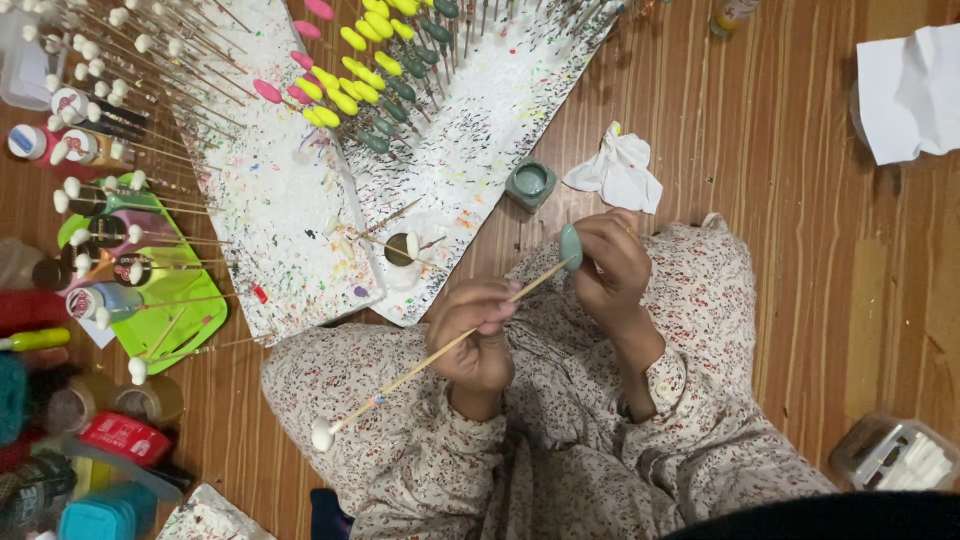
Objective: Dip fishing floats into paint and place them in a drying rack
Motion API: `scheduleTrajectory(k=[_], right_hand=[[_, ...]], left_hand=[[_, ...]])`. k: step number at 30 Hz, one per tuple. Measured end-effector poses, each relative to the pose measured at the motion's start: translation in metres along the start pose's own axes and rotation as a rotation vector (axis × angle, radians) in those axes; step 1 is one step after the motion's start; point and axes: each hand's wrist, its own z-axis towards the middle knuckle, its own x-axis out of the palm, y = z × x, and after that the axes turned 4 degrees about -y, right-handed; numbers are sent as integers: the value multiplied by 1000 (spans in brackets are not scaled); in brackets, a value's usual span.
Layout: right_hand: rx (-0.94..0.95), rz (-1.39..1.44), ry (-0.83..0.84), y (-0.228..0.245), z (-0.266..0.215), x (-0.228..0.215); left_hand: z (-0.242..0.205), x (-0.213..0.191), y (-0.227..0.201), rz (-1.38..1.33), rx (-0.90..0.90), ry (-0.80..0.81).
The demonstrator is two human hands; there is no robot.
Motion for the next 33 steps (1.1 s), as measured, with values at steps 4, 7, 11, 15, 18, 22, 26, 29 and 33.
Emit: scheduleTrajectory(k=[4, 7, 11, 15, 18, 22, 26, 29, 33], right_hand=[[10, -9, 0, 4, 4, 0], [-3, -21, -8, 3, 4, 1], [20, -26, 6, 3, 1, -1], [21, -13, 4, 8, 5, -1], [4, -27, 4, 8, 6, -1], [-8, -30, 1, 3, 5, 0], [7, -27, 4, 7, 8, 0], [12, -18, 2, 2, 3, 1], [-15, -26, -3, -1, 3, 0]], left_hand=[[3, 2, -4, -6, -1, 4], [4, 3, -3, -1, 8, 2], [2, 2, -1, 4, 11, 2], [4, 4, -4, 16, 5, -1], [1, 2, -2, 9, 12, 3], [-5, -2, 2, 34, 8, 12], [-3, 0, -1, -4, 38, -44], [1, 3, -2, 8, 60, -55], [1, 2, -1, -4, 92, -66]])
